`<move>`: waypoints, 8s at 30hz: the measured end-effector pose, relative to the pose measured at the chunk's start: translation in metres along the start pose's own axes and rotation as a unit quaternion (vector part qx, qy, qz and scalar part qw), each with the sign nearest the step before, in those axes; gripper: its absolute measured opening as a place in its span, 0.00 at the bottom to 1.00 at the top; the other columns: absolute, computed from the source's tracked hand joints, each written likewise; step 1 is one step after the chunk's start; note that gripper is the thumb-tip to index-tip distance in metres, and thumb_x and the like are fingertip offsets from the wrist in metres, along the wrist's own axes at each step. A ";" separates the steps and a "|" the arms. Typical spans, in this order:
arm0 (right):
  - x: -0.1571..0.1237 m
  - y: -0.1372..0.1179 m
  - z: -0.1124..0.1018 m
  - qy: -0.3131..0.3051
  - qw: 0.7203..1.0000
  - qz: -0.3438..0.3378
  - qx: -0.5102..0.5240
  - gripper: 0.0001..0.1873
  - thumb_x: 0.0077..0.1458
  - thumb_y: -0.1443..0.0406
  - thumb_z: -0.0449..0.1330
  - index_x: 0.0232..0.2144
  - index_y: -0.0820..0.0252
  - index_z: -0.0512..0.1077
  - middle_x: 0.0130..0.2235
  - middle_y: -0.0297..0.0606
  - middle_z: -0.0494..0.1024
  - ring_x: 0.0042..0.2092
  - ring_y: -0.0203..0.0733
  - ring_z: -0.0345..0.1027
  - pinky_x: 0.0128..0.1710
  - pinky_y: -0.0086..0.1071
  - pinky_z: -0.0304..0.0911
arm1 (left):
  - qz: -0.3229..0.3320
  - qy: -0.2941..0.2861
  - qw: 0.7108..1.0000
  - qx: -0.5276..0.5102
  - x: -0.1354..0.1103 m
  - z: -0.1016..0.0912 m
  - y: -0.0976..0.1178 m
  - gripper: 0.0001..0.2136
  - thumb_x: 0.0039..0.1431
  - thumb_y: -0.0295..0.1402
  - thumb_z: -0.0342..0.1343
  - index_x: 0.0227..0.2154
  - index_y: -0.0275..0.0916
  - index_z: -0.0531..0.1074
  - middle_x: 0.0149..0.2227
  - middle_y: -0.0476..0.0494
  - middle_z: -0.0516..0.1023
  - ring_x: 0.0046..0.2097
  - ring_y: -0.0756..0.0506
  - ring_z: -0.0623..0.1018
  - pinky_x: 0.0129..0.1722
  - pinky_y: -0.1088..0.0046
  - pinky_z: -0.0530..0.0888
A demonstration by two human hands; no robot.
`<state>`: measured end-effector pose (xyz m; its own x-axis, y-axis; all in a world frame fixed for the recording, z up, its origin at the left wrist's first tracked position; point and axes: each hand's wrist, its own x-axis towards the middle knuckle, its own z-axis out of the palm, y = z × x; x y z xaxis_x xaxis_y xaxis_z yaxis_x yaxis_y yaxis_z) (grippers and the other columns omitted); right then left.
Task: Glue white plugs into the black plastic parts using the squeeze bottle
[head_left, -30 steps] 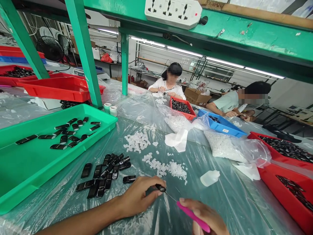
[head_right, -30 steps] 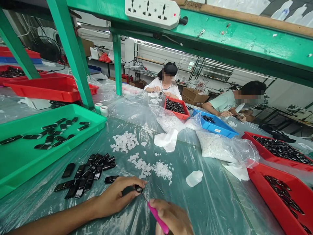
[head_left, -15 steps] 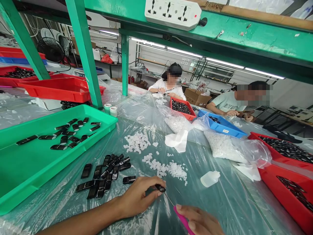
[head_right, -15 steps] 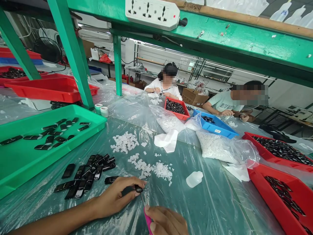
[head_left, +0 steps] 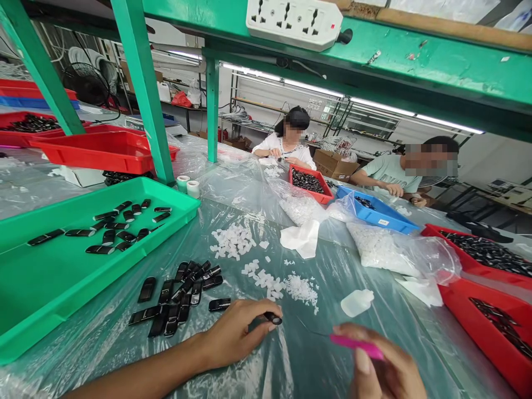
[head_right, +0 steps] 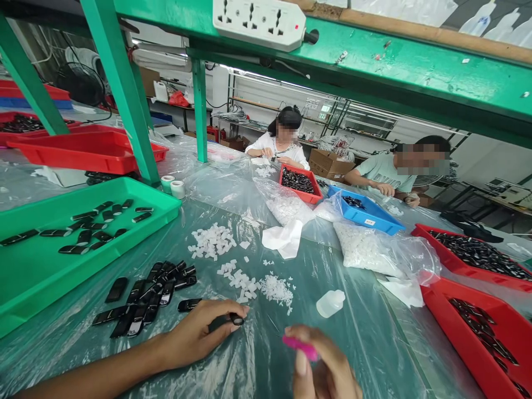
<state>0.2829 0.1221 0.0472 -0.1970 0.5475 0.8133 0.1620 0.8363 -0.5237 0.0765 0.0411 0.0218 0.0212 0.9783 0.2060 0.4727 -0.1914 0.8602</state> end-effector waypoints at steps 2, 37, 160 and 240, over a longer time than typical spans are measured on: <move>0.012 0.012 -0.001 -0.091 0.987 -0.009 -0.134 0.07 0.54 0.64 0.56 0.36 0.57 0.70 0.25 0.35 0.76 0.24 0.38 0.70 0.24 0.29 0.63 | -0.035 0.016 0.999 -0.010 0.002 0.000 0.001 0.10 0.61 0.36 0.48 0.42 0.41 0.70 0.37 0.42 0.75 0.34 0.46 0.74 0.25 0.80 0.68; 0.000 0.032 0.054 -0.390 0.913 -0.034 -0.112 0.16 0.57 0.74 0.51 0.41 0.54 0.73 0.45 0.39 0.74 0.48 0.46 0.66 0.47 0.42 0.64 | -0.104 0.124 0.965 -0.207 0.010 -0.003 -0.003 0.12 0.60 0.40 0.51 0.41 0.38 0.67 0.36 0.43 0.75 0.35 0.45 0.76 0.36 0.72 0.71; -0.019 0.029 0.050 -0.157 0.558 0.623 0.525 0.17 0.42 0.58 0.68 0.36 0.54 0.74 0.26 0.28 0.67 0.22 0.27 0.59 0.20 0.22 0.60 | -0.033 0.070 0.978 -0.192 0.002 0.010 0.012 0.16 0.61 0.40 0.50 0.48 0.37 0.68 0.28 0.43 0.75 0.29 0.47 0.73 0.29 0.75 0.68; 0.051 0.092 -0.063 -0.053 0.866 0.284 -0.408 0.22 0.49 0.60 0.51 0.47 0.54 0.69 0.41 0.42 0.75 0.39 0.53 0.67 0.33 0.41 0.59 | -0.202 0.006 0.815 -0.543 0.020 0.007 -0.006 0.10 0.59 0.36 0.54 0.36 0.33 0.67 0.40 0.31 0.77 0.35 0.45 0.79 0.36 0.72 0.73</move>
<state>0.3492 0.2247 0.0566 0.0581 0.9002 0.4316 0.8833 0.1551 -0.4423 0.0800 0.0621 0.0174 0.0460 0.9793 -0.1972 -0.6202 0.1827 0.7629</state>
